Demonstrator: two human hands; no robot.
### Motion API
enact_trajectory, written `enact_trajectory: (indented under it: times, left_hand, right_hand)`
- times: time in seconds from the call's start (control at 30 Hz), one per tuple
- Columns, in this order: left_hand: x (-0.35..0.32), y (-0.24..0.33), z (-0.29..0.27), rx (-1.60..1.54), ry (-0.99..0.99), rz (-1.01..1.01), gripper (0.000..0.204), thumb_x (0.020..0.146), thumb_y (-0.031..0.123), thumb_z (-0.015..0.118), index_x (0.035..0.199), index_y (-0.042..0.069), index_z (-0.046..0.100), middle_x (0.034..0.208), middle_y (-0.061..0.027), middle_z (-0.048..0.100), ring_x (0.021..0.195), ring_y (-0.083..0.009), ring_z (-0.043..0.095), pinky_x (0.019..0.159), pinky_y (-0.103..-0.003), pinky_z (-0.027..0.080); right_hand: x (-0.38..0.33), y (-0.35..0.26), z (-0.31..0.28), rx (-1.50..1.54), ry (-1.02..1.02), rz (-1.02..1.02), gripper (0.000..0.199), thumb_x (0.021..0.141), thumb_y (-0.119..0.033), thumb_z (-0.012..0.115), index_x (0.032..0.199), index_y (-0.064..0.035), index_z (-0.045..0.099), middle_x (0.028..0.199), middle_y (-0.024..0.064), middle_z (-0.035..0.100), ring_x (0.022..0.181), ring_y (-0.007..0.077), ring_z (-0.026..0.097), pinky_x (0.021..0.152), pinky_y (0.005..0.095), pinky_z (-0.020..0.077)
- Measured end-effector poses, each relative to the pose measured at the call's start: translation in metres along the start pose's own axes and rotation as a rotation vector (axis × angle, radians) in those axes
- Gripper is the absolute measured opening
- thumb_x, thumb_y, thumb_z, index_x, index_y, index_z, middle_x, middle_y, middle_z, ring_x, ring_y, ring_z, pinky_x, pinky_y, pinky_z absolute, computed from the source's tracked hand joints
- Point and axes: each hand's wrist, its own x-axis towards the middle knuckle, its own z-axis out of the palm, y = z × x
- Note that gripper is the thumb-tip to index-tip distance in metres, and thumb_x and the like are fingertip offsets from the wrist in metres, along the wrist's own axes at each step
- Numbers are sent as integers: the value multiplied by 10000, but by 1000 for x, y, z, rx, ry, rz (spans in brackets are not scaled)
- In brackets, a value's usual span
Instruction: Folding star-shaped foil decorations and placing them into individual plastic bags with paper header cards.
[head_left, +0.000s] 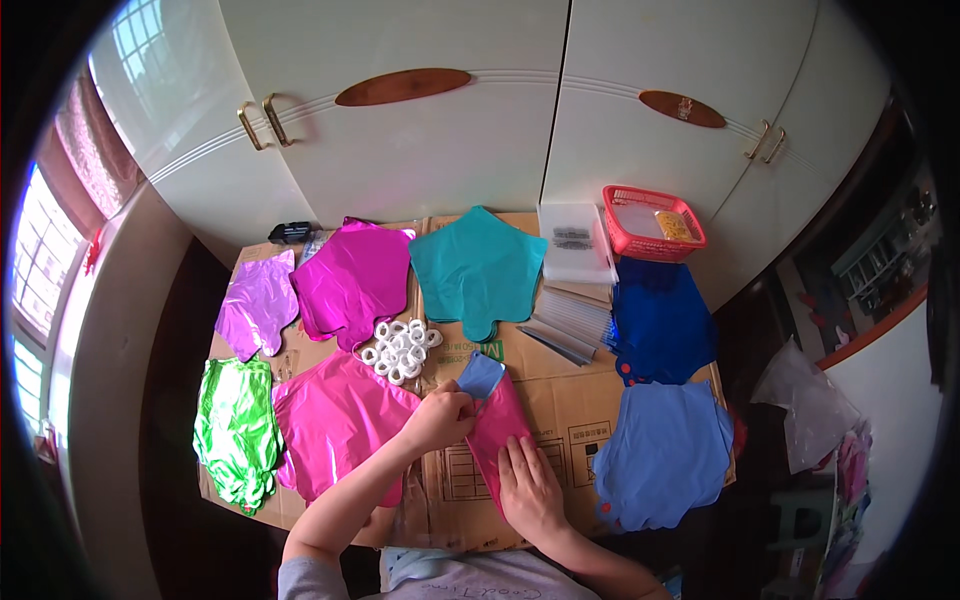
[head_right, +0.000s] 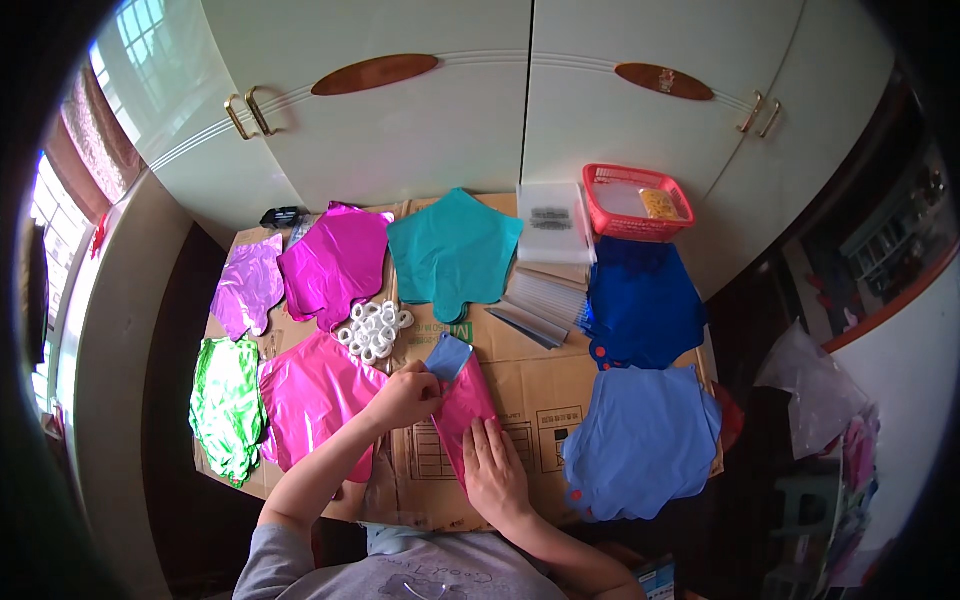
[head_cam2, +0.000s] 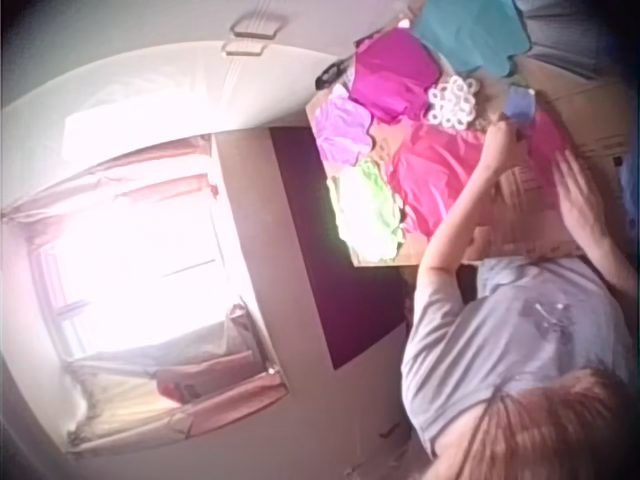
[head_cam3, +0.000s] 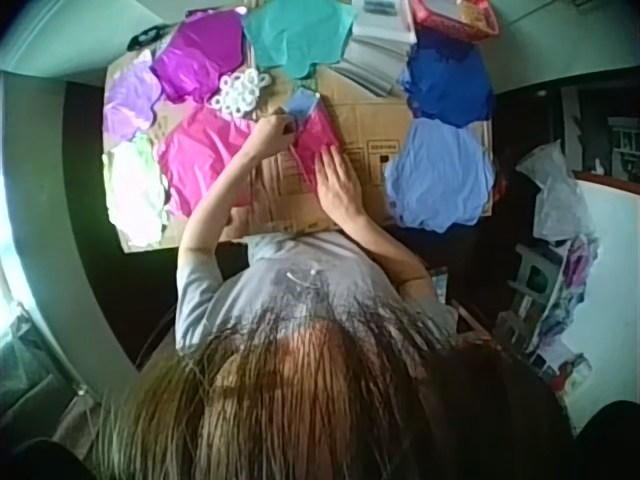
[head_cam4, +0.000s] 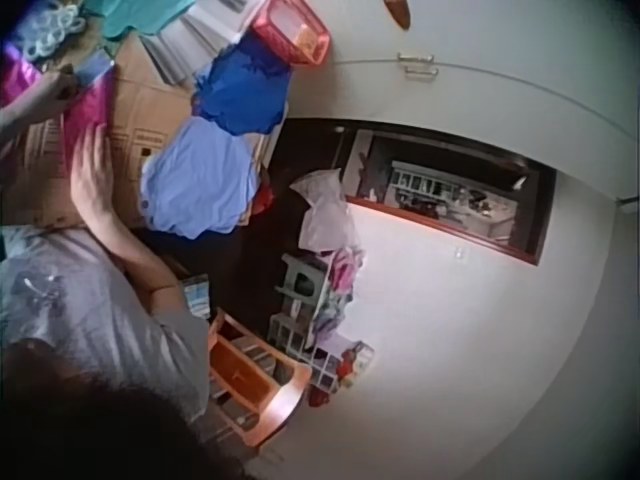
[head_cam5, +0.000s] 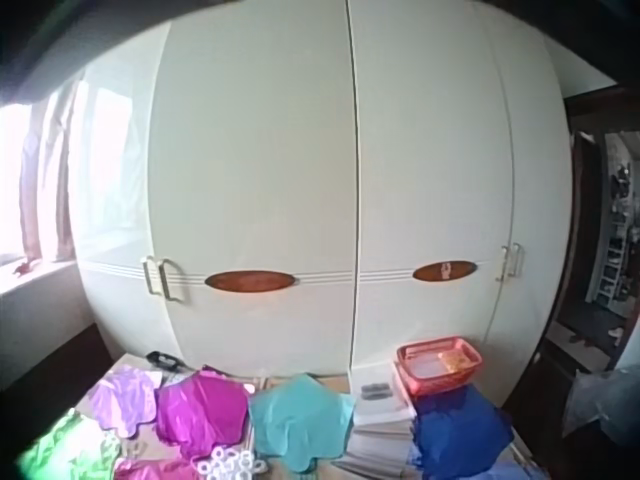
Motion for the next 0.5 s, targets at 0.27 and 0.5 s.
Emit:
enact_trajectory:
  times: [0.27, 0.5]
  left_hand:
    - [1, 4, -2, -11, -20, -8, 103, 689, 107, 664, 739, 21, 637, 783, -167, 564, 796, -327, 599, 742, -401, 506]
    - [1, -4, 2, 30, -4, 15, 121, 688, 121, 699, 753, 38, 640, 810, -144, 569, 774, -303, 603, 721, -374, 505]
  right_hand:
    - [-3, 3, 4, 41, -24, -5, 413, 859, -156, 488, 1216, 41, 554, 1329, 199, 496, 1296, 331, 416, 1094, 427, 323]
    - [-3, 5, 5, 73, 4, -13, 409, 839, -150, 539, 1201, 40, 554, 1297, 197, 515, 1261, 330, 449, 1085, 426, 338]
